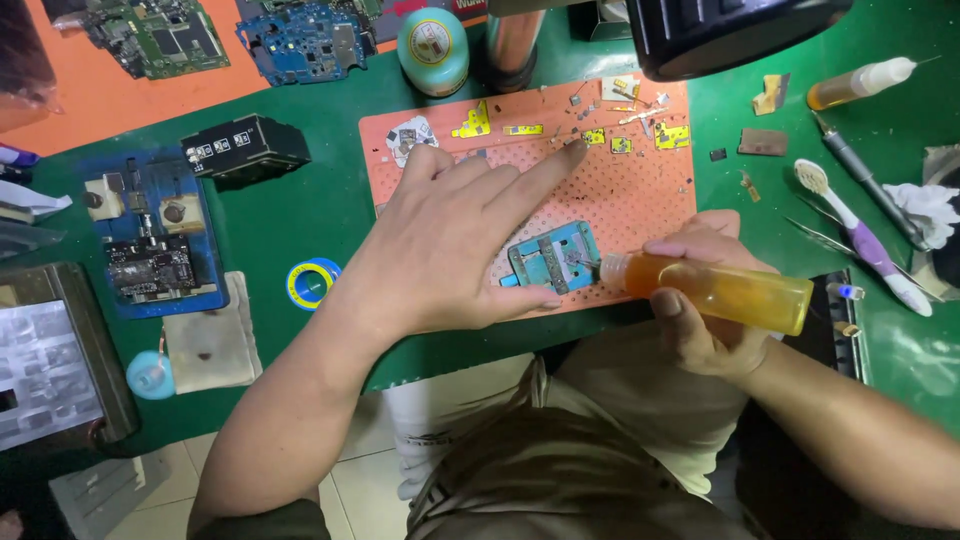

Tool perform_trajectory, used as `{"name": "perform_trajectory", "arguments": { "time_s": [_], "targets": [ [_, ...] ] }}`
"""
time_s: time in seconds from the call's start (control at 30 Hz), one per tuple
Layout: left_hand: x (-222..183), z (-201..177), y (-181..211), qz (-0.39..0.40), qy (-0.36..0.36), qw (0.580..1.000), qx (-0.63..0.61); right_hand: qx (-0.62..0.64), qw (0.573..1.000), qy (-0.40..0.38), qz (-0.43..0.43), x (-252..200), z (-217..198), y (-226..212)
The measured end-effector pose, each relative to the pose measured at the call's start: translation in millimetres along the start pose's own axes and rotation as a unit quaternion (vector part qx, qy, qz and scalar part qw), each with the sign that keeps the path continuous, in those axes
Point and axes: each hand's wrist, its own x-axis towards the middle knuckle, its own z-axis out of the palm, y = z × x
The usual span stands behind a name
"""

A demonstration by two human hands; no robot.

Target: Technician cleaning a mobile phone circuit board with a brush and cloth before applying flux and soldering a component.

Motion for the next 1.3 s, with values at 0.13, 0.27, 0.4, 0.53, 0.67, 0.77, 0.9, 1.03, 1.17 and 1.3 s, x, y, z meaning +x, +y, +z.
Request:
{"name": "perform_trajectory", "arguments": {
  "time_s": [0.13, 0.27, 0.4, 0.53, 0.67, 0.77, 0.9, 1.03, 1.17, 1.3],
  "targets": [
    [-0.1, -0.6, -2.0, 0.024, 0.043, 0.999, 0.018, 0.004, 1.000, -0.010, 0.019, 1.1, -0.6, -0.3],
    [1.9, -1.4, -0.6, 0.036, 0.030, 0.999, 0.010, 0.003, 1.000, -0.002, 0.025, 1.1, 2.2, -0.5],
    [0.7, 1.1, -1.4, 0.038, 0.034, 0.998, 0.029, 0.012, 0.999, -0.025, 0.035, 1.4, 0.3, -0.9],
    [-0.1, 0.3, -1.9, 0.045, 0.037, 0.998, 0.021, 0.000, 0.999, -0.028, 0.028, 2.7, 0.9, -2.8],
    [-0.6, 1.9, -2.0, 0.050, 0.031, 0.998, 0.025, -0.008, 0.999, -0.033, 0.026, 4.1, 0.9, -4.5],
    [-0.6, 0.7, -1.5, 0.047, 0.029, 0.998, 0.019, -0.009, 0.999, -0.032, 0.029, 2.8, 0.5, -3.6],
    [-0.9, 0.9, -1.9, 0.050, 0.033, 0.998, 0.028, -0.003, 1.000, -0.019, 0.018, 1.1, 0.8, 0.2],
    [-1.3, 0.6, -1.8, 0.055, 0.035, 0.998, 0.024, -0.011, 1.000, -0.019, 0.011, 0.6, 0.6, 0.8],
    [-1.5, 0.2, -1.7, 0.057, 0.039, 0.997, 0.020, -0.002, 0.999, -0.024, 0.028, 0.5, -0.8, -1.2],
    [-2.0, 0.6, -1.9, 0.059, 0.047, 0.997, 0.013, -0.005, 0.999, -0.044, 0.020, 2.4, -2.1, -2.6]
  ]
}}
